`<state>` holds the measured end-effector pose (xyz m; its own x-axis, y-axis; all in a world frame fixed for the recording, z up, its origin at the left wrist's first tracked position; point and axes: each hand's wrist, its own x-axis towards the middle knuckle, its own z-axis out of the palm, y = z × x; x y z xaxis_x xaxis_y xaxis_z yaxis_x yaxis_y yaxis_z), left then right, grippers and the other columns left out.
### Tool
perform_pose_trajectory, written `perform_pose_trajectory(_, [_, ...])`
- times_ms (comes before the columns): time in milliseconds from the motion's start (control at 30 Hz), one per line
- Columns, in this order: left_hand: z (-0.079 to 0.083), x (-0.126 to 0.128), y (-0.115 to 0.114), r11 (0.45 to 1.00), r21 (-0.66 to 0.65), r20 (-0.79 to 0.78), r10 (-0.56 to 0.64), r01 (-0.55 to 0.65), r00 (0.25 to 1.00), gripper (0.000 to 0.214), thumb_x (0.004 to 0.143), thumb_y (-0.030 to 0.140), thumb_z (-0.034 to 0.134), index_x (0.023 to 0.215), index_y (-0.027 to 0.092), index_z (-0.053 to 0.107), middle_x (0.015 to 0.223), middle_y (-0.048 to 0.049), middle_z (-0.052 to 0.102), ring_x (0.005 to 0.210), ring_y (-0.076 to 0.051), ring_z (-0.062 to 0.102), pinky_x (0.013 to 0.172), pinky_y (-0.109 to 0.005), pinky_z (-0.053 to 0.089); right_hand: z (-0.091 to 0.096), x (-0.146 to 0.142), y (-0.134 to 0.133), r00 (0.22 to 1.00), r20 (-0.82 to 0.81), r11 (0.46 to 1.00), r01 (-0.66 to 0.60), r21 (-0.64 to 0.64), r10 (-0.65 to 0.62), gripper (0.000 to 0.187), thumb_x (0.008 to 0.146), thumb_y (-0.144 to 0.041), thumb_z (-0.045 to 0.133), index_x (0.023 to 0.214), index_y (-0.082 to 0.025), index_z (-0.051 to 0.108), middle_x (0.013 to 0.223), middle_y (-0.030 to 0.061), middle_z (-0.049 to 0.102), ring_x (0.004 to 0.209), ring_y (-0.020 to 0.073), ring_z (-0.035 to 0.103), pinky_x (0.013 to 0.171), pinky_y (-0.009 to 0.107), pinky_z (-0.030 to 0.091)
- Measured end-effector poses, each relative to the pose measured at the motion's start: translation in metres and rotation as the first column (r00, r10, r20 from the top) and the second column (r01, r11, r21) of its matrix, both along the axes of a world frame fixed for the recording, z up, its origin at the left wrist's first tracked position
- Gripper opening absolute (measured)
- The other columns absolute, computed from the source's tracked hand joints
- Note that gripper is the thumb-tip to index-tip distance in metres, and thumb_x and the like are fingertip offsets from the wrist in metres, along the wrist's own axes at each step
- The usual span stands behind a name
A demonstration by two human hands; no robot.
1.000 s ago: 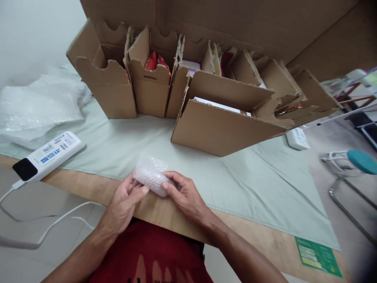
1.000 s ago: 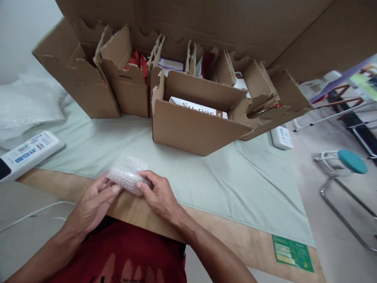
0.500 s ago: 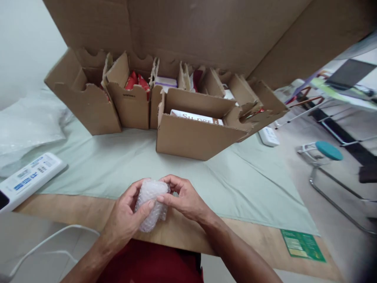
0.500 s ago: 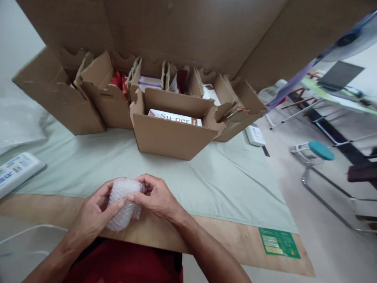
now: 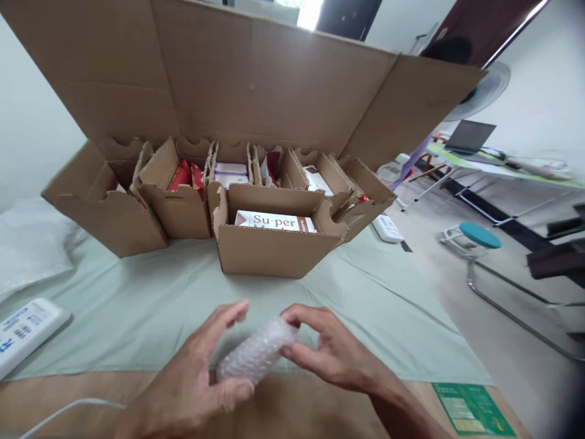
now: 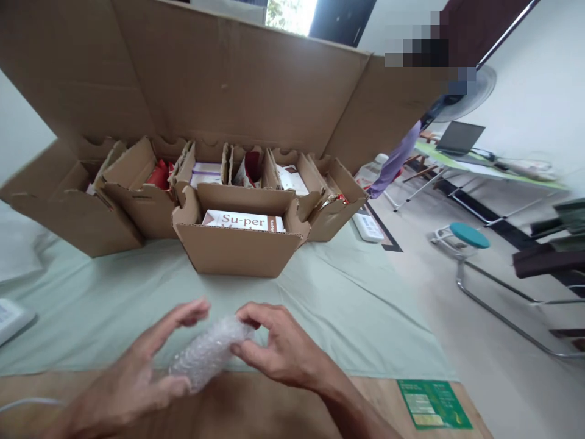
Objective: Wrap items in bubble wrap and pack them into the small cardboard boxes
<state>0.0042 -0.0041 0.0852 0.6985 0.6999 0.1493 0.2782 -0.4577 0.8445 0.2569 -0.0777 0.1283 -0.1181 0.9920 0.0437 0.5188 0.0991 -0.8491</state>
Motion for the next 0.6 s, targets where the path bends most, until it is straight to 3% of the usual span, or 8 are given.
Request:
perform_pose_trajectory(67, [0.020, 0.008, 0.019, 0.943, 0.310, 0.056, 0.110, -0.123, 0.992, 0.076, 0.087, 0.040, 0.069, 0.156, 0.033, 0.039, 0.154, -0.0116, 0.053, 0.136, -0.034, 0.058, 0.104, -0.049, 0.055, 0.019, 0.019, -0.003, 0.999, -0.031, 0.999, 0.013, 0.050, -0.011, 0.004, 0.085, -0.025, 0.073, 0.087, -0.024, 0.070, 0.078, 0.0000, 0.071, 0.071, 0.0169, 0.065, 0.066, 0.029, 0.053])
perform_pose_trajectory(133, [0.036, 0.021, 0.043, 0.774, 0.569, 0.129, 0.251, -0.279, 0.959, 0.068, 0.092, 0.034, 0.065, 0.155, 0.030, 0.039, 0.157, -0.0141, 0.047, 0.145, -0.035, 0.047, 0.116, -0.056, 0.043, 0.038, 0.039, -0.005, 0.993, -0.099, 0.992, 0.069, 0.109, -0.058, 0.006, 0.086, -0.029, 0.075, 0.089, -0.025, 0.073, 0.079, 0.0016, 0.073, 0.070, 0.0180, 0.068, 0.064, 0.030, 0.055])
perform_pose_trajectory(200, [0.046, 0.035, 0.066, 0.621, 0.704, 0.165, 0.329, -0.345, 0.930, 0.063, 0.094, 0.026, 0.063, 0.153, 0.024, 0.041, 0.157, -0.0169, 0.047, 0.149, -0.036, 0.041, 0.120, -0.061, 0.036, 0.054, 0.056, -0.004, 0.964, -0.218, 0.967, 0.190, 0.167, -0.152, 0.011, 0.085, -0.035, 0.079, 0.093, -0.027, 0.076, 0.081, 0.0028, 0.075, 0.070, 0.0190, 0.070, 0.063, 0.030, 0.057])
perform_pose_trajectory(267, [0.047, 0.046, 0.082, 0.559, 0.755, 0.163, 0.347, -0.343, 0.924, 0.053, 0.094, 0.018, 0.061, 0.146, 0.020, 0.047, 0.150, -0.0179, 0.053, 0.147, -0.037, 0.043, 0.119, -0.061, 0.037, 0.066, 0.067, 0.001, 0.898, -0.346, 0.909, 0.359, 0.214, -0.273, 0.018, 0.083, -0.039, 0.083, 0.098, -0.030, 0.078, 0.086, 0.0032, 0.077, 0.074, 0.0196, 0.072, 0.067, 0.032, 0.059])
perform_pose_trajectory(367, [0.044, 0.052, 0.090, 0.534, 0.762, 0.189, 0.358, -0.366, 0.914, 0.032, 0.094, 0.012, 0.058, 0.124, 0.020, 0.060, 0.135, -0.0146, 0.063, 0.142, -0.035, 0.050, 0.117, -0.060, 0.041, 0.080, 0.079, 0.020, 0.797, -0.464, 0.778, 0.552, 0.301, -0.386, 0.027, 0.078, -0.038, 0.088, 0.103, -0.031, 0.080, 0.097, 0.0043, 0.079, 0.084, 0.0196, 0.073, 0.077, 0.034, 0.060])
perform_pose_trajectory(467, [0.051, 0.051, 0.084, 0.512, 0.752, 0.234, 0.382, -0.415, 0.894, 0.024, 0.092, 0.013, 0.061, 0.114, 0.023, 0.064, 0.134, -0.0130, 0.064, 0.143, -0.035, 0.048, 0.117, -0.060, 0.041, 0.086, 0.086, 0.045, 0.772, -0.504, 0.671, 0.610, 0.421, -0.386, 0.025, 0.072, -0.032, 0.090, 0.095, -0.026, 0.081, 0.089, 0.0036, 0.076, 0.078, 0.0167, 0.069, 0.070, 0.031, 0.057])
perform_pose_trajectory(533, [0.063, 0.051, 0.079, 0.557, 0.717, 0.247, 0.362, -0.421, 0.899, 0.026, 0.092, 0.015, 0.061, 0.117, 0.021, 0.063, 0.137, -0.0137, 0.063, 0.141, -0.033, 0.051, 0.116, -0.057, 0.043, 0.085, 0.089, 0.060, 0.761, -0.518, 0.612, 0.635, 0.471, -0.390, 0.024, 0.067, -0.028, 0.090, 0.089, -0.024, 0.080, 0.080, 0.0006, 0.072, 0.068, 0.0139, 0.063, 0.061, 0.028, 0.052])
perform_pose_trajectory(600, [0.078, 0.055, 0.078, 0.644, 0.651, 0.232, 0.336, -0.402, 0.913, 0.030, 0.093, 0.020, 0.059, 0.123, 0.019, 0.062, 0.138, -0.0137, 0.064, 0.134, -0.030, 0.058, 0.114, -0.052, 0.047, 0.078, 0.092, 0.071, 0.726, -0.563, 0.557, 0.677, 0.482, -0.395, 0.023, 0.065, -0.026, 0.088, 0.085, -0.023, 0.077, 0.077, -0.0017, 0.070, 0.065, 0.0122, 0.059, 0.057, 0.026, 0.048])
